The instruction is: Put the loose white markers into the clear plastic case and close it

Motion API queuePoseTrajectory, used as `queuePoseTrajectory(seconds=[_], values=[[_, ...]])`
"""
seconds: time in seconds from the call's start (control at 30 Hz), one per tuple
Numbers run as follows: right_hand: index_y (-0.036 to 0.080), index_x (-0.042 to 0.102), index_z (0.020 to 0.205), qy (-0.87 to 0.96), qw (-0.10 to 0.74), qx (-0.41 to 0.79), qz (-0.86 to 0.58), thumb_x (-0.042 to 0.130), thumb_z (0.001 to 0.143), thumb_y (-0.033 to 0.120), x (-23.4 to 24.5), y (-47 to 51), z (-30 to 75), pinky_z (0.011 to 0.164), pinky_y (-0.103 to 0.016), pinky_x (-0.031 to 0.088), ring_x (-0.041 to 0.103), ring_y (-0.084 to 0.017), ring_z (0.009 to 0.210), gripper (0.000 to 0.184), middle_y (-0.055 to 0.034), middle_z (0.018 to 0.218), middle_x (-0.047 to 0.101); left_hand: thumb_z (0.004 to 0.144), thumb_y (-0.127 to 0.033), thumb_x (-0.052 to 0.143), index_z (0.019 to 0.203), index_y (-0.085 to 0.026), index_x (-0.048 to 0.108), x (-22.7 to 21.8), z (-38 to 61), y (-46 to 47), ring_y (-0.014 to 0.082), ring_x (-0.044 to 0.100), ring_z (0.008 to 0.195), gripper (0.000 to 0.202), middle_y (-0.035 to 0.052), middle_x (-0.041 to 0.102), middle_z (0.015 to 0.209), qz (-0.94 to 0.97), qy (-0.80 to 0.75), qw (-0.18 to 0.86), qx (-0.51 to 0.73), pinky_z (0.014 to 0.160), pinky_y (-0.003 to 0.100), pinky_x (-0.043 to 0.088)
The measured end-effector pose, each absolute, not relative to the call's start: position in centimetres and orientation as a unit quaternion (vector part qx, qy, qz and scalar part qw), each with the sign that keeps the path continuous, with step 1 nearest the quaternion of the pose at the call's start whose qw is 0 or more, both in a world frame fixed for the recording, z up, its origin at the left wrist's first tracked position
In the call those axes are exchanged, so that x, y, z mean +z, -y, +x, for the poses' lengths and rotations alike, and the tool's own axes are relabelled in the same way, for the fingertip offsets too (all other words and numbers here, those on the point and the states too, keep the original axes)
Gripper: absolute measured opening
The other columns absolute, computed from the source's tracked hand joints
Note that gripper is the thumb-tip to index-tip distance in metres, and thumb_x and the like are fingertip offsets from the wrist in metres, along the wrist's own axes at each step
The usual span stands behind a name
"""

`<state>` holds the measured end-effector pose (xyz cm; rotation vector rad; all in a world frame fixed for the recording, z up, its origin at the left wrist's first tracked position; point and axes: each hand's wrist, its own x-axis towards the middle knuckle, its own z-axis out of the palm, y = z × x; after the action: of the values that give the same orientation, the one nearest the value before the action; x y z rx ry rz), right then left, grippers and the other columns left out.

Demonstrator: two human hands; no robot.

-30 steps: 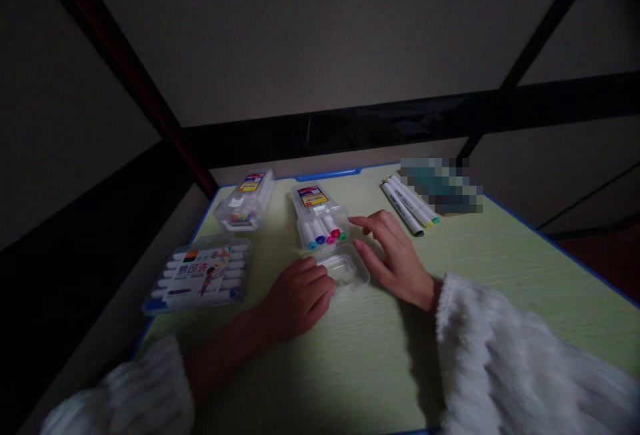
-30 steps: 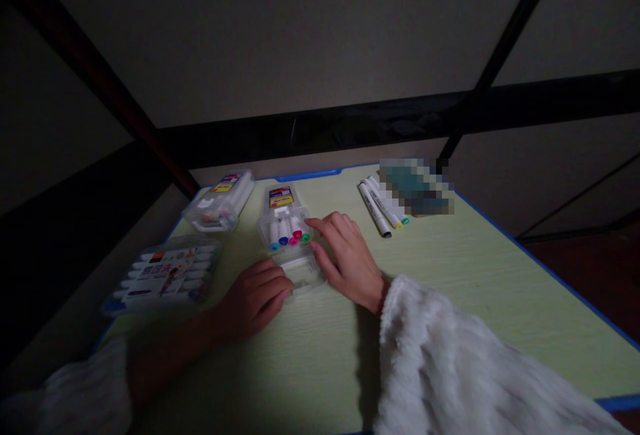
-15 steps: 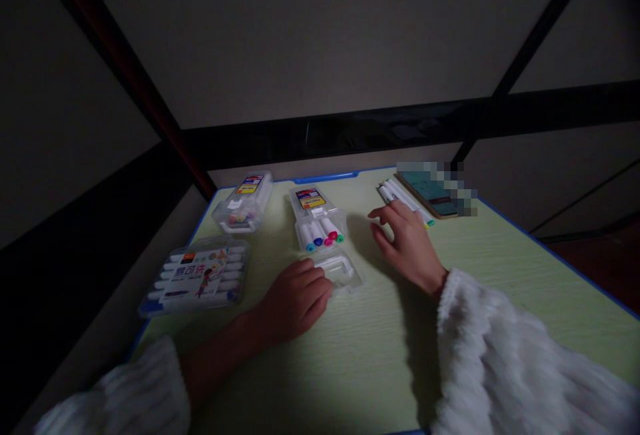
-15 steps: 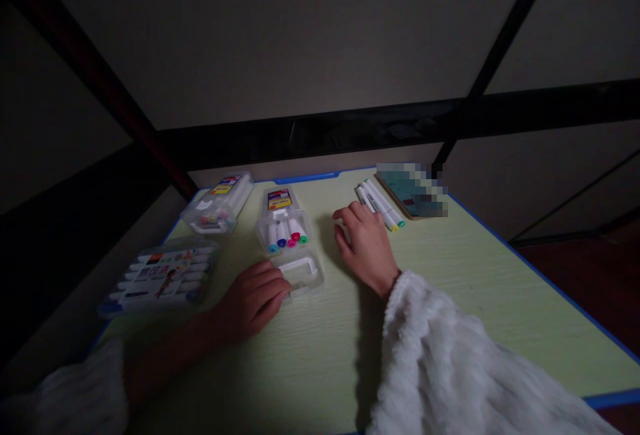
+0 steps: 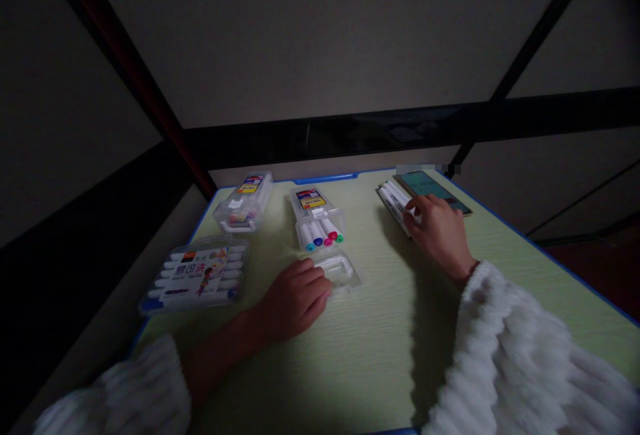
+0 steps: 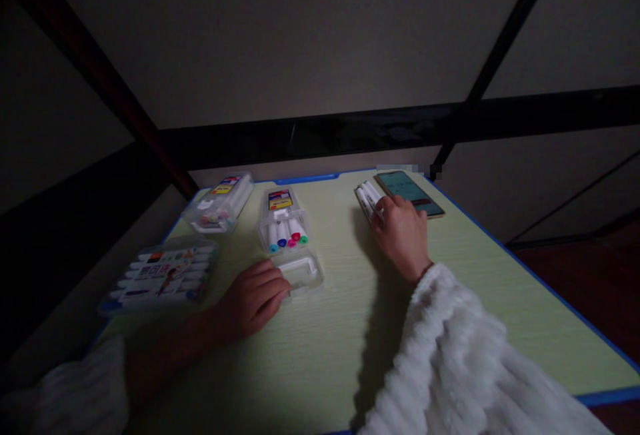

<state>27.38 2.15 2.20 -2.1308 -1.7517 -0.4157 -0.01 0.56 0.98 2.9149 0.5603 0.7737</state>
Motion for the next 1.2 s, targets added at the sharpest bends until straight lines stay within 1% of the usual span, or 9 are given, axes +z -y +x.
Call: queuePoseTrajectory(seconds=[0.23,0.33,0.47,0.63,0.83,0.97,1.07,1.2], values=[[0.014,0.061,0.085,0.609,0.086,-0.119,-0.780,0.041,0.085,0.034,1.5,-2.2,27.6,0.063,-0.033,0.034,0.060,-0.026,0.083,0.029,-0.0131,0.090,0.064,0.089,-0.012,0.033,0.069,-0.014,0.053,1.1,0.0,-0.4,0.0161,0.042,0.062,0.028,0.0036,0.052,0.064,0.949,-0.183,0.028,0.257,0.061,0.027,0.035],[0.014,0.062,0.085,0.607,0.075,-0.107,-0.784,0.042,0.084,0.034,1.6,-2.2,27.3,0.064,-0.033,0.035,0.062,-0.025,0.082,0.029,-0.0141,0.090,0.065,0.089,-0.011,0.034,0.069,-0.014,0.053,1.1,0.0,-0.4,0.0161,0.042,0.062,0.028,0.0036,0.053,0.064,0.946,-0.183,0.029,0.265,0.061,0.027,0.036],[0.012,0.063,0.086,0.597,0.055,-0.091,-0.795,0.042,0.084,0.035,1.9,-2.3,27.1,0.065,-0.034,0.036,0.064,-0.025,0.076,0.031,-0.0149,0.083,0.068,0.089,-0.012,0.034,0.070,-0.015,0.053,1.0,-0.1,-0.4,0.0162,0.043,0.063,0.027,0.0037,0.053,0.064,0.945,-0.184,0.029,0.268,0.061,0.027,0.036],[0.013,0.065,0.084,0.600,0.030,-0.091,-0.794,0.042,0.083,0.038,1.8,-2.3,27.0,0.067,-0.036,0.037,0.065,-0.026,0.073,0.033,-0.0150,0.078,0.069,0.089,-0.012,0.034,0.070,-0.014,0.053,1.0,0.0,-0.5,0.0161,0.043,0.062,0.027,0.0041,0.054,0.064,0.945,-0.180,0.029,0.273,0.061,0.027,0.037],[0.011,0.065,0.085,0.623,0.020,-0.100,-0.776,0.039,0.084,0.033,1.7,-2.3,26.8,0.067,-0.036,0.039,0.066,-0.027,0.072,0.034,-0.0169,0.076,0.069,0.089,-0.012,0.033,0.069,-0.015,0.053,0.9,0.0,-0.5,0.0163,0.044,0.062,0.028,0.0040,0.054,0.065,0.946,-0.184,0.028,0.266,0.061,0.028,0.038],[0.012,0.063,0.088,0.623,0.023,-0.069,-0.779,0.038,0.087,0.035,1.6,-2.3,26.8,0.058,-0.031,0.037,0.066,-0.026,0.072,0.034,-0.0171,0.080,0.069,0.089,-0.012,0.034,0.070,-0.015,0.053,0.8,-0.1,-0.5,0.0165,0.044,0.063,0.027,0.0041,0.054,0.065,0.946,-0.183,0.030,0.265,0.062,0.028,0.038],[0.013,0.060,0.090,0.619,0.042,-0.053,-0.782,0.040,0.087,0.038,1.6,-2.2,26.7,0.053,-0.029,0.034,0.065,-0.024,0.071,0.032,-0.0158,0.082,0.068,0.089,-0.012,0.034,0.070,-0.015,0.053,0.8,-0.1,-0.5,0.0163,0.044,0.062,0.027,0.0038,0.054,0.064,0.943,-0.185,0.031,0.275,0.061,0.028,0.038],[0.015,0.056,0.088,0.624,0.091,-0.055,-0.774,0.038,0.089,0.037,1.9,-2.2,26.3,0.051,-0.027,0.030,0.062,-0.022,0.066,0.028,-0.0133,0.079,0.067,0.088,-0.011,0.035,0.069,-0.015,0.052,0.9,0.0,-0.5,0.0157,0.043,0.061,0.025,0.0035,0.053,0.063,0.936,-0.185,0.027,0.297,0.059,0.028,0.037]])
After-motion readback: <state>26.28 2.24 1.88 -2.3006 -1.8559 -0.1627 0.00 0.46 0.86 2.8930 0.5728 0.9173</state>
